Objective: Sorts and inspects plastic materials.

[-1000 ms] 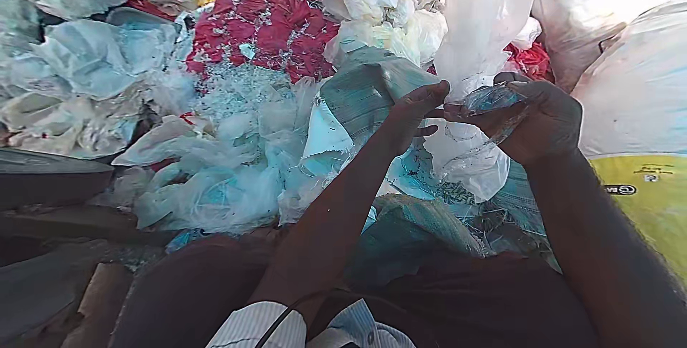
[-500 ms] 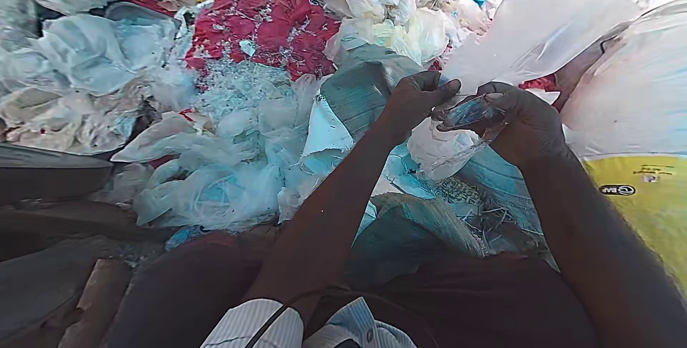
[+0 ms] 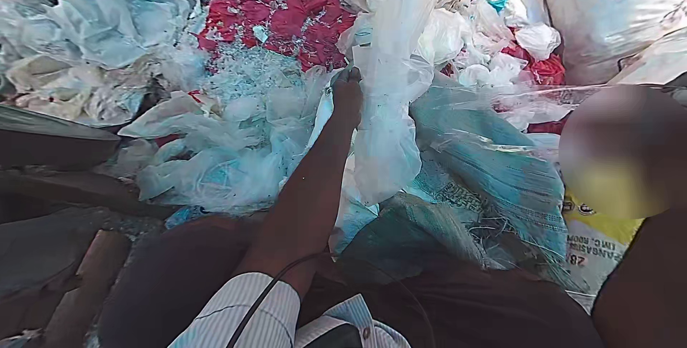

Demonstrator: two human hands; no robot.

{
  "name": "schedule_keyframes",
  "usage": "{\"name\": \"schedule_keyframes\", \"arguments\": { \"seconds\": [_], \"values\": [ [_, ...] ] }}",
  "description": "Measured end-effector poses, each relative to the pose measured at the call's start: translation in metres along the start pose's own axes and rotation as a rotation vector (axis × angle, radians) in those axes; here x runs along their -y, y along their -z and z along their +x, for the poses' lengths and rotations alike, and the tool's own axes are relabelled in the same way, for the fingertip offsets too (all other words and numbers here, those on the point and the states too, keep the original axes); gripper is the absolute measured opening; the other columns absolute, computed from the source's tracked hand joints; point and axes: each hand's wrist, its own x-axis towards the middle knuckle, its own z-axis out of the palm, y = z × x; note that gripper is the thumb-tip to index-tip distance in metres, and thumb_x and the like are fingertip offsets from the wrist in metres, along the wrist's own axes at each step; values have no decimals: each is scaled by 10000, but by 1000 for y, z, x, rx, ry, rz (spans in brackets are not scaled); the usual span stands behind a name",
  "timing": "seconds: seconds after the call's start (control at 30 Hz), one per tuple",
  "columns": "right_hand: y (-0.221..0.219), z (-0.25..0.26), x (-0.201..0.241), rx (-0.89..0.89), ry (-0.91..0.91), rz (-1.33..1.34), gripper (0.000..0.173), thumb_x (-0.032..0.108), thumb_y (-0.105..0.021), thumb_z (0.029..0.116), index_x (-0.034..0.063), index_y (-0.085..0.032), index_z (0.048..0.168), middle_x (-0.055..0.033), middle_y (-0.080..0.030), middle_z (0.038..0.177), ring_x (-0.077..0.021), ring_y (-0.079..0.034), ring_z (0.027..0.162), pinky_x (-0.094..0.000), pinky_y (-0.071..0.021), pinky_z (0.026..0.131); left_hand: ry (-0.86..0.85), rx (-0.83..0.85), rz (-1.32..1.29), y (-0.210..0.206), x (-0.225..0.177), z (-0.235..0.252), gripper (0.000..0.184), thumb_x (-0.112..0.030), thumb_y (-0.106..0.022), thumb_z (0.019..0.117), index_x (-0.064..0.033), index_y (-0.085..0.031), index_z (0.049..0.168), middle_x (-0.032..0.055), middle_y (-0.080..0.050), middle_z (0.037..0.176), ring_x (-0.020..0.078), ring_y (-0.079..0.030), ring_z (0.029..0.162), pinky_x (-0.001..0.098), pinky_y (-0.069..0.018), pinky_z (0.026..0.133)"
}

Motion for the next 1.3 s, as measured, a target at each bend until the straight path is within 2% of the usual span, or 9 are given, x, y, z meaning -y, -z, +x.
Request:
{"name": "schedule_keyframes", "arguments": {
  "seconds": [0.2, 0.37, 0.47, 0.53, 0.73, 0.93, 1.13, 1.2, 1.3],
  "values": [
    [36, -25, -60, -291, -338, -121, 111, 302, -564, 1043, 269, -589, 940, 128, -580, 725, 22, -453, 501, -138, -398, 472, 65, -56, -296, 11, -3, 4, 433, -296, -393, 1121, -89, -441, 1499, 121, -520, 1465, 207, -529, 1323, 443, -469, 1087],
    [48, -49, -84, -574, -556, 95, 379, 511, -294, 1101, 306, -601, 1017, 164, -493, 632, 37, -374, 461, -136, -326, 440, 93, -7, -319, 6, -3, -3, 416, -336, -386, 1122, -97, -496, 1444, 123, -577, 1387, 212, -587, 1250, 453, -516, 1028],
    [41, -35, -77, -641, -625, -422, 457, 484, -531, 1041, 126, -542, 1327, -28, -645, 1121, -102, -634, 935, -334, -543, 816, 64, 8, -256, 1, -2, -7, 432, -341, -368, 1127, -80, -501, 1444, 120, -560, 1422, 194, -557, 1289, 442, -490, 1062],
    [28, -15, -63, -543, -507, -622, 659, 542, -548, 1013, 27, -489, 1422, -203, -585, 1353, -256, -590, 1205, -488, -479, 1020, 35, 39, -200, -2, -2, -11, 449, -324, -357, 1131, -71, -471, 1484, 122, -528, 1470, 182, -526, 1332, 433, -457, 1103],
    [-62, 34, -44, 74, -240, -655, 650, 532, -619, 966, 103, -556, 1449, -144, -481, 1550, -254, -419, 1465, -494, -364, 1181, 114, 97, -183, -19, 2, -19, 456, -334, -361, 1129, -98, -435, 1512, 105, -538, 1460, 178, -548, 1307, 418, -482, 1076],
    [-111, 39, -58, 163, -382, -206, 140, 192, -655, 1004, 54, -628, 1001, -8, -707, 790, -72, -682, 713, -231, -568, 693, 94, 111, -84, -20, 8, -21, 338, -263, -398, 1121, -76, -522, 1374, 107, -596, 1288, 176, -595, 1146, 404, -517, 965],
    [-107, 44, -60, 62, -408, -249, 149, 205, -699, 980, 80, -626, 943, 17, -574, 651, -42, -484, 504, -186, -382, 462, -461, -47, 492, -26, -18, -25, 302, -141, -552, 1014, 11, -595, 1272, 149, -651, 1113, 233, -635, 1005, 377, -527, 908],
    [-108, 45, -58, 68, -416, -283, 144, 211, -710, 974, 85, -649, 942, 33, -594, 659, -23, -480, 510, -177, -374, 470, -673, 166, 440, -39, -30, -34, 255, -174, -620, 1004, -23, -661, 1204, 99, -651, 1058, 162, -617, 887, 300, -520, 796],
    [-107, 46, -54, 117, -398, -275, 139, 218, -691, 986, 100, -650, 926, 52, -600, 641, -5, -440, 486, -167, -333, 456, -739, 604, 490, -55, -33, -48, 360, -228, -722, 958, -109, -698, 1297, 68, -672, 1292, 219, -620, 1153, 408, -501, 972]
  ]
}}
